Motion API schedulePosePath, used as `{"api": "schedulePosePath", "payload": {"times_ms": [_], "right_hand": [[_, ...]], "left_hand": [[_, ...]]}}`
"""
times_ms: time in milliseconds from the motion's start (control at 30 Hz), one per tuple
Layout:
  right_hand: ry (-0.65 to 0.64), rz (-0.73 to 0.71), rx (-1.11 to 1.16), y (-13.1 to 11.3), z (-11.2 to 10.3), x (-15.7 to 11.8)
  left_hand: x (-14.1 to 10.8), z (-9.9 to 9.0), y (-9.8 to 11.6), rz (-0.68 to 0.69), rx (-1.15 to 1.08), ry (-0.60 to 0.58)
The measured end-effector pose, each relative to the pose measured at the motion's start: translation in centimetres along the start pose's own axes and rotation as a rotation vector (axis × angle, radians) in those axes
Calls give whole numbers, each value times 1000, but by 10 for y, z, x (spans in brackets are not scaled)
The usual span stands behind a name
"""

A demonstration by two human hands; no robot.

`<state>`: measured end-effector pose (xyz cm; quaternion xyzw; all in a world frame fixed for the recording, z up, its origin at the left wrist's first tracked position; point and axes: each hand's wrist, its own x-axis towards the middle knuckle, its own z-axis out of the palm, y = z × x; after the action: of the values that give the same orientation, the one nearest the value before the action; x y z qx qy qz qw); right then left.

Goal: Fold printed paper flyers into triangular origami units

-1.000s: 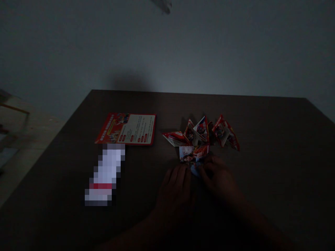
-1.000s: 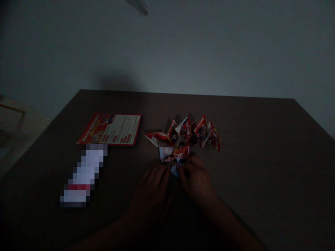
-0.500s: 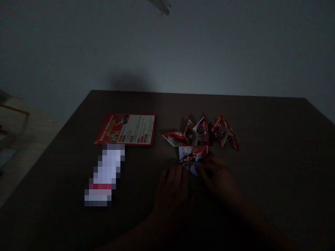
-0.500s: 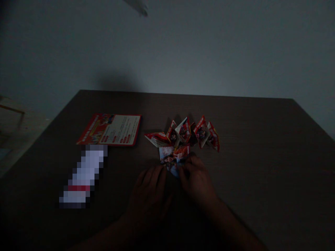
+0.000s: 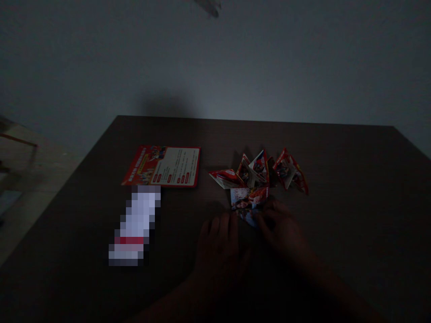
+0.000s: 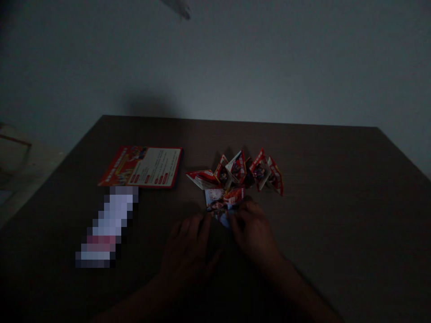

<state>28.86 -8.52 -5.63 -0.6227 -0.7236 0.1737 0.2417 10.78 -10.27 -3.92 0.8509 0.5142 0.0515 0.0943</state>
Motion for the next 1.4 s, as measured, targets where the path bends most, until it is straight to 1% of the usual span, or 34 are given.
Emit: {"api": "schedulePosePath", "payload": {"times_ms": [200, 367, 1033, 1133, 1300, 1400], "right_hand": [[8, -13, -6, 3, 1, 0], [13, -19, -1, 3, 2, 0], [-32, 49, 3, -1, 0, 2], [-27, 40, 7, -1, 0, 2], [-19, 31, 8, 0, 1, 1], [-21, 34, 4, 0, 2, 1]], "left_hand": [[2, -4, -2, 0, -13, -11], [3, -4, -2, -8, -25, -18], [3, -3, -4, -5, -12, -4], [3, -1, -5, 22, -30, -6], [2, 3, -6, 129, -67, -5], [1, 4, -6, 141, -71, -7]]}}
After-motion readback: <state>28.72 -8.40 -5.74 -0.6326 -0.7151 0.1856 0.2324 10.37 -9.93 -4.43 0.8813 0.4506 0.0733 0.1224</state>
